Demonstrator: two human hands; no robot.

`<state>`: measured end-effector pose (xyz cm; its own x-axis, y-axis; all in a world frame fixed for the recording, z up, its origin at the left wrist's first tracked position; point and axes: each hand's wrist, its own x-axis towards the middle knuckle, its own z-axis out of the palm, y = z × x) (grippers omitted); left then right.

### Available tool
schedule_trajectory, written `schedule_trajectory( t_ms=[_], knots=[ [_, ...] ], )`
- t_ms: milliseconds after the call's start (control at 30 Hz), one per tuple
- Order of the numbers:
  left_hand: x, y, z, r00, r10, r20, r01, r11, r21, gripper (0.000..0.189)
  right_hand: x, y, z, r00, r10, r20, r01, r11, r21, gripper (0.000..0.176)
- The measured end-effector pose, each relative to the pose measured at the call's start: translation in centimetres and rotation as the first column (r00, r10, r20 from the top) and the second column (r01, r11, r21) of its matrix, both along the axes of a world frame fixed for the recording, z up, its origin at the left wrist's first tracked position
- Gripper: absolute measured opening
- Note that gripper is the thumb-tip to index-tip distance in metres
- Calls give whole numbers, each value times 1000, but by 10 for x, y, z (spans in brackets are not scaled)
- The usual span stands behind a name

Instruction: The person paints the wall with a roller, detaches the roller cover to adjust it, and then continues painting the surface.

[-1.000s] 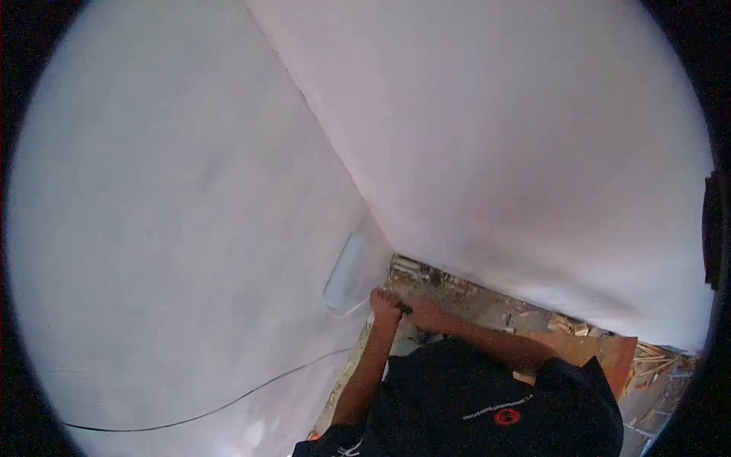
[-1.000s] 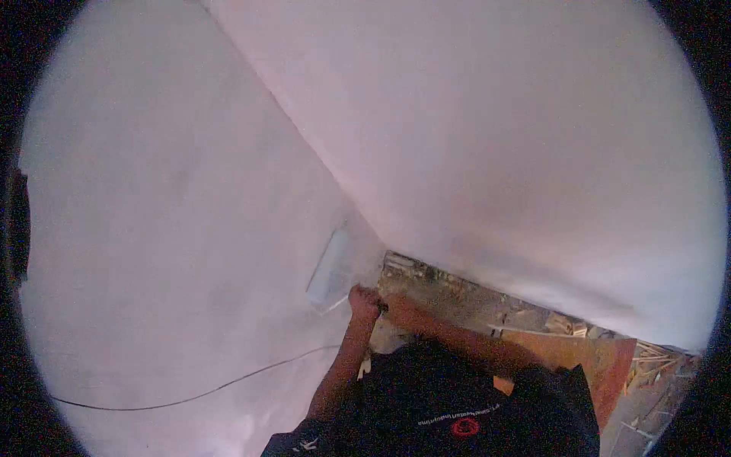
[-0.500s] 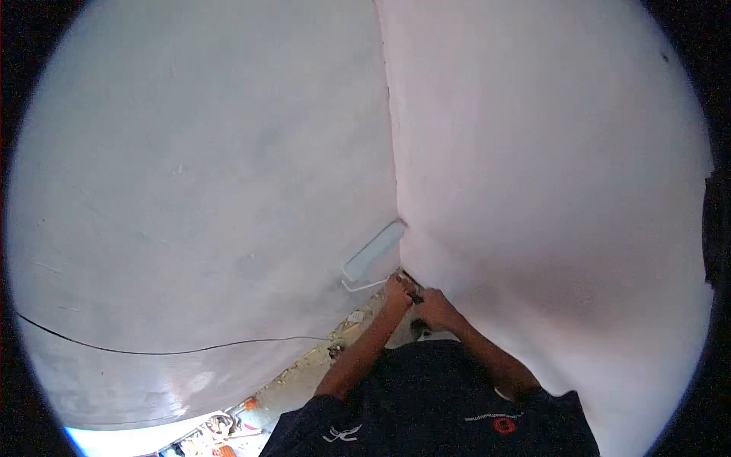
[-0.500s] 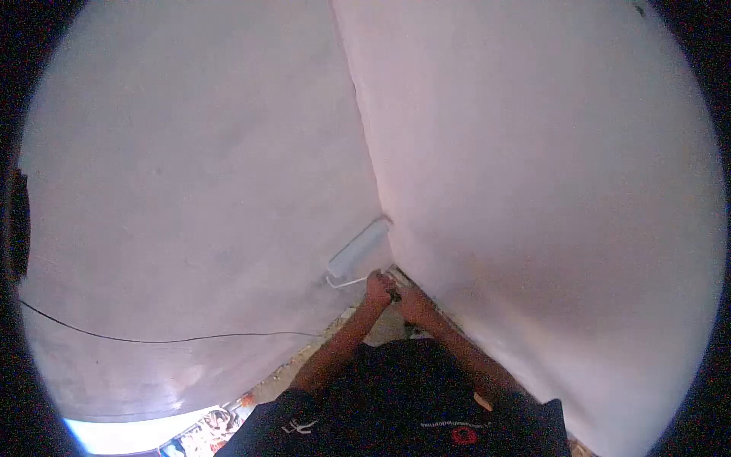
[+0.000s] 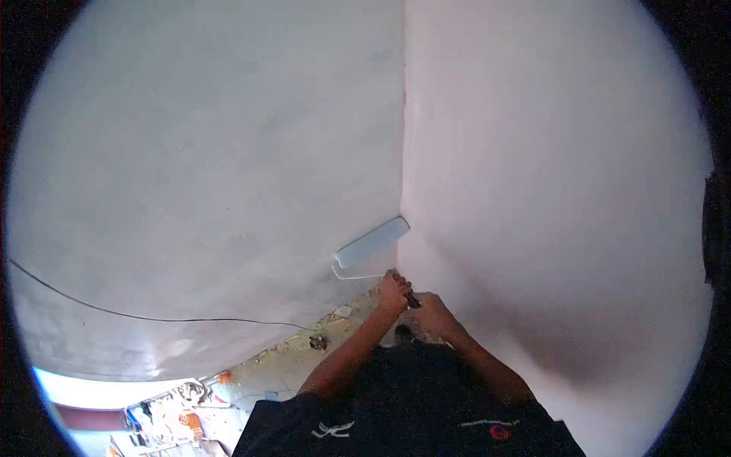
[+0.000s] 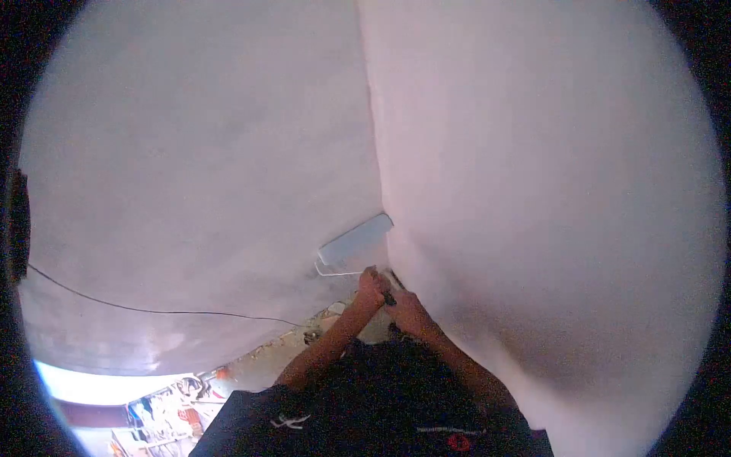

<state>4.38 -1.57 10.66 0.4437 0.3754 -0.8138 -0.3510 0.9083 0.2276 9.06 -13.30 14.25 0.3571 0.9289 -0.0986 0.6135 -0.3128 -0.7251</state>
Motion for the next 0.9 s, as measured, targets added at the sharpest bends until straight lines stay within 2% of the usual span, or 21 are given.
schedule_trajectory(
  t_ms=[33,133,233,267,300,333,433,500,533,600,633,667,700,733,767,833,900],
  knots=[
    [3,2,31,1000,22,13,-22,999,38,34,3,2,38,999,8,40,-11,998,62,33],
    [-24,-18,89,961,-12,276,-30,989,145,33,-24,-16,137,943,-88,-320,62,994,-90,30],
    [-46,-20,91,914,-8,406,-53,989,139,29,-45,-18,135,919,-154,-363,114,985,-128,27],
    [-50,-20,80,942,1,336,-54,987,149,29,-49,-18,119,931,-136,-339,100,987,-123,26],
    [-14,-20,80,965,13,262,-55,986,155,29,-13,-17,109,941,-119,-318,85,989,-121,25],
    [-13,-21,62,982,18,189,-50,985,164,30,-11,-18,85,950,-108,-294,77,990,-115,25],
    [-17,-12,-23,978,37,206,-41,999,16,30,-13,-11,22,971,-54,-232,19,989,-149,23],
    [-15,1,-79,985,45,168,-40,999,-31,29,-5,7,-52,989,20,-148,-55,970,-238,24],
    [-16,6,-96,987,54,152,-46,997,-55,29,-4,12,-73,992,66,-105,-93,955,-282,24],
    [-25,8,-105,999,48,13,-48,999,-10,28,-19,15,-64,982,25,-188,-84,946,-313,26],
    [-30,8,-114,997,50,-53,-49,999,12,28,-27,16,-62,989,59,-132,-95,954,-285,27],
    [-41,9,-124,991,53,120,-45,997,-70,28,-36,16,-61,993,89,-73,-105,961,-257,28],
    [-55,9,-142,955,72,289,-30,989,-146,28,-45,14,-66,983,165,83,-147,971,-188,29],
    [-70,10,-145,887,103,449,-7,977,-211,28,-53,16,-65,982,183,53,-170,967,-188,28],
    [-85,10,-147,866,151,477,-24,965,-262,27,-60,18,-64,980,200,22,-192,963,-188,28],
    [-116,7,-139,818,244,521,-50,933,-358,25,-80,23,-46,917,67,-393,-213,916,-339,25],
    [-126,3,-177,899,217,380,-145,967,-207,28,-104,28,-29,763,-65,-643,-270,872,-409,23]
  ],
)
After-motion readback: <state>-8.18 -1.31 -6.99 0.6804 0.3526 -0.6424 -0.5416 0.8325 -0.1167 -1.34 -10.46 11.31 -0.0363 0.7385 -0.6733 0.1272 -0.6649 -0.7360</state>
